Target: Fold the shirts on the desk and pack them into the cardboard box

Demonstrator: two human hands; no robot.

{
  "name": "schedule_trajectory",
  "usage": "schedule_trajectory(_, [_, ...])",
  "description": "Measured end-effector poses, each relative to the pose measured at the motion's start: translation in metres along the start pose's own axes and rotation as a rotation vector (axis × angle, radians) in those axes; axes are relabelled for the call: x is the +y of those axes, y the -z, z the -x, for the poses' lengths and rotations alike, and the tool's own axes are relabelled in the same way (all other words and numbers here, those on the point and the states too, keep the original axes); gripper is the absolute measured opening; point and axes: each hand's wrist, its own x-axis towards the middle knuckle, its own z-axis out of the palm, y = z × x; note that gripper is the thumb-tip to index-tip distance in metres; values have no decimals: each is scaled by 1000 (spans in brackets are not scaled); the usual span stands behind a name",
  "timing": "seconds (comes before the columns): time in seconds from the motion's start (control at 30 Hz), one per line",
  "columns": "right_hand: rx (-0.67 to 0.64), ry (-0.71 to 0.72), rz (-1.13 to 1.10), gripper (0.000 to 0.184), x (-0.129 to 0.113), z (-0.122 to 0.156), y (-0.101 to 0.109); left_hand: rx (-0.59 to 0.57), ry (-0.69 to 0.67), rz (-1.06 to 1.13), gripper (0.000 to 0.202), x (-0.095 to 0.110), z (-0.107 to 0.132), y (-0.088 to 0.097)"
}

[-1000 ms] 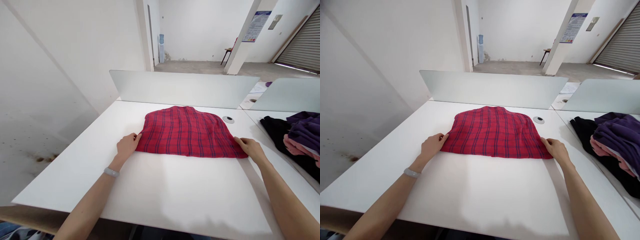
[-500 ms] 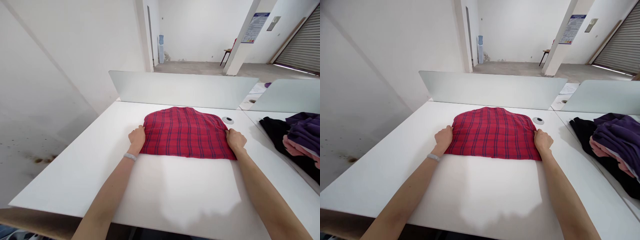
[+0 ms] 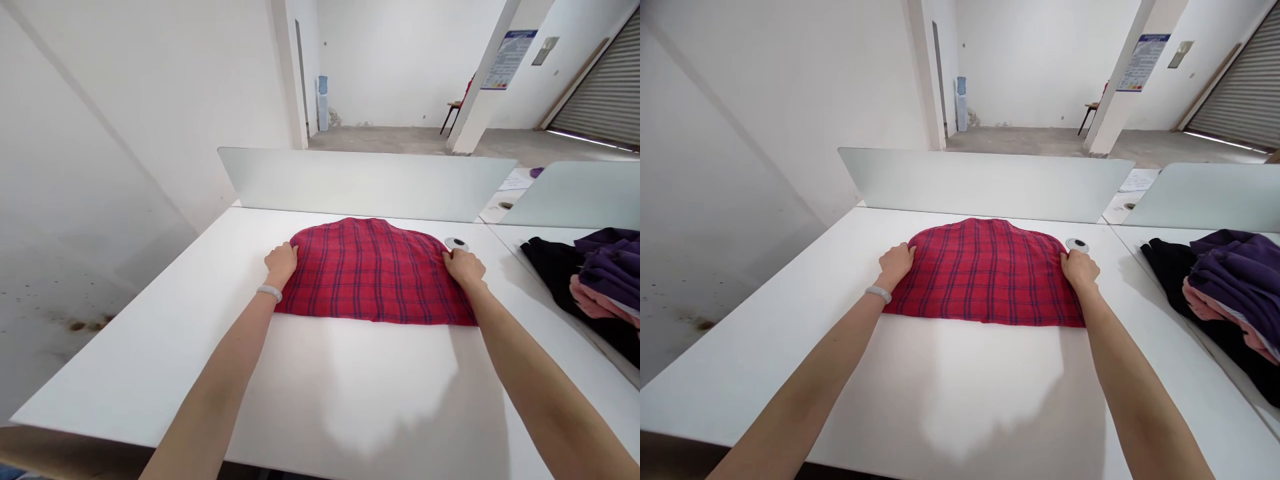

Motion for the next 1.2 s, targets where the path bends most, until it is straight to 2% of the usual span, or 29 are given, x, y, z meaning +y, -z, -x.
schedule_trajectory(0.17, [57,3,40,50,2,3,-14,80,-10,-20,43,-2,3,-18])
schedule_trajectory(0.27, [76,1,35,52,3,6,-15,96,-19,-17,42,-5,4,-22])
schedule_trajectory(0.43, [15,46,-41,49,10,2,-7,79,-22,21,41,-4,6,-13])
schedule_trajectory(0.57, [-27,78,-173,36,34,3,3,120,-59,73,40,-4,15,-5])
schedule_trajectory(0.7, [-168,-45,-469,21,52,13,18,238,-139,84,44,3,29,-2])
schedule_trajectory(0.77, [-273,-114,-651,19,51,17,24,300,-200,82,47,15,37,0])
schedule_trajectory(0.87, [-428,-185,-889,20,40,19,28,340,-320,93,50,46,52,5])
schedule_trajectory(0.93, [-486,-246,-990,21,32,17,28,275,-431,117,50,72,64,7])
schedule_trajectory(1.0, [-516,-294,-1022,25,27,15,27,160,-560,149,50,99,77,5])
schedule_trajectory(1.07, [-620,-339,-1081,30,26,16,24,54,-661,182,52,125,89,-1])
schedule_trajectory(1.13, [-734,-349,-1153,29,27,18,22,-10,-710,213,56,147,98,-10])
schedule_trajectory(1.2, [-751,-299,-1207,21,30,22,19,-46,-717,220,62,161,105,-21])
